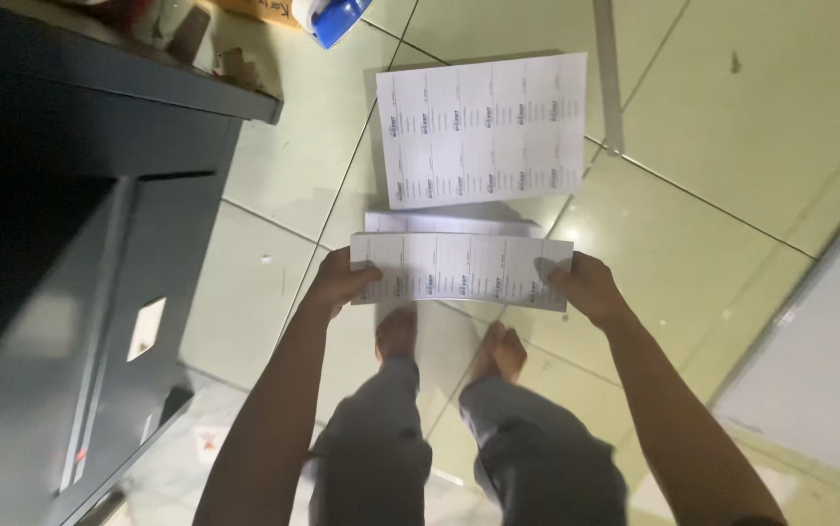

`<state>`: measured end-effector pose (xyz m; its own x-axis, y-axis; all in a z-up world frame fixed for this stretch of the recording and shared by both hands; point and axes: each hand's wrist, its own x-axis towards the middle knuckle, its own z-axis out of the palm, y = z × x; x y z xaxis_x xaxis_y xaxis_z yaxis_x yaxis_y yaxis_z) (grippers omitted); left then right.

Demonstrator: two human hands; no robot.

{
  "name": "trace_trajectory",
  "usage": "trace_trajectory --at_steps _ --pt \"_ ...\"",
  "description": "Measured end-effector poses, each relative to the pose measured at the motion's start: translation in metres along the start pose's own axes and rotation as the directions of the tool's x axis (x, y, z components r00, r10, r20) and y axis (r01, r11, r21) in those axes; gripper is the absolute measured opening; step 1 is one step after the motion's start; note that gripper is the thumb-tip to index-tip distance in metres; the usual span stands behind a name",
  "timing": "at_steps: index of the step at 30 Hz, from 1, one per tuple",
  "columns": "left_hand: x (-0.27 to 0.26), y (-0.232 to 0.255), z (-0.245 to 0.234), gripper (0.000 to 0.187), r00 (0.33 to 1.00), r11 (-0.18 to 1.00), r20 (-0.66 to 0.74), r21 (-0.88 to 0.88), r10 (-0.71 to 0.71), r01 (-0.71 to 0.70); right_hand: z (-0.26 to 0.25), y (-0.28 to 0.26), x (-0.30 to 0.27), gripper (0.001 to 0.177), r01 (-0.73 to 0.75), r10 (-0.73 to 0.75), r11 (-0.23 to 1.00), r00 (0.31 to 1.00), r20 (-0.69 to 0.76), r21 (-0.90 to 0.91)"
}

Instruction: The person places stacks of printed paper into a paper cutter machine, aligns them, and operates the cutting mechanism. They then remove the cut stacks, place them on the floor, and repeat the process with additional stacks.

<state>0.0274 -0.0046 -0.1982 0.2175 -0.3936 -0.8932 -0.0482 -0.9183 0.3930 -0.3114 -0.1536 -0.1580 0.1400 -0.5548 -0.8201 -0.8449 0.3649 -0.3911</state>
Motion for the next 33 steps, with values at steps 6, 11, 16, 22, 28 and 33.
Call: trace_trajectory --at_steps 6,11,16,22,28,33 --pt "0.108 -0.063 0.021 0.059 0.989 0.991 -0.088 0.082 0.117 -0.110 0.059 0.037 0.086 0.065 -0.044 0.045 0.999 0.999 0.024 -0.029" --pt "0.153 -0.106 0.048 0.059 0.881 0.965 -0.396 0.141 0.259 -0.221 0.099 0.090 0.125 0.058 0.059 -0.037 0.995 0.964 -0.262 0.079" --pt "0.142 -0.106 0.039 0.082 0.866 0.969 -0.438 0.165 0.241 -0.186 0.111 0.078 0.090 0.076 0.082 -0.006 0.962 0.961 -0.278 0.262" --pt "0.107 -0.069 0.037 0.086 0.980 0.980 -0.162 -0.143 0.113 -0.137 0.107 0.049 0.074 0.079 0.026 0.041 0.898 0.989 -0.142 0.440" --pt "0.121 -0.074 0.036 0.069 0.982 0.971 -0.136 -0.182 0.134 -0.157 0.108 0.057 0.082 0.079 0.033 0.020 0.900 0.993 -0.118 0.434" --pt "0.148 -0.080 0.029 0.085 0.991 0.976 -0.126 -0.201 0.054 -0.079 0.109 0.061 0.095 0.085 0.035 0.054 0.887 0.983 -0.177 0.461"
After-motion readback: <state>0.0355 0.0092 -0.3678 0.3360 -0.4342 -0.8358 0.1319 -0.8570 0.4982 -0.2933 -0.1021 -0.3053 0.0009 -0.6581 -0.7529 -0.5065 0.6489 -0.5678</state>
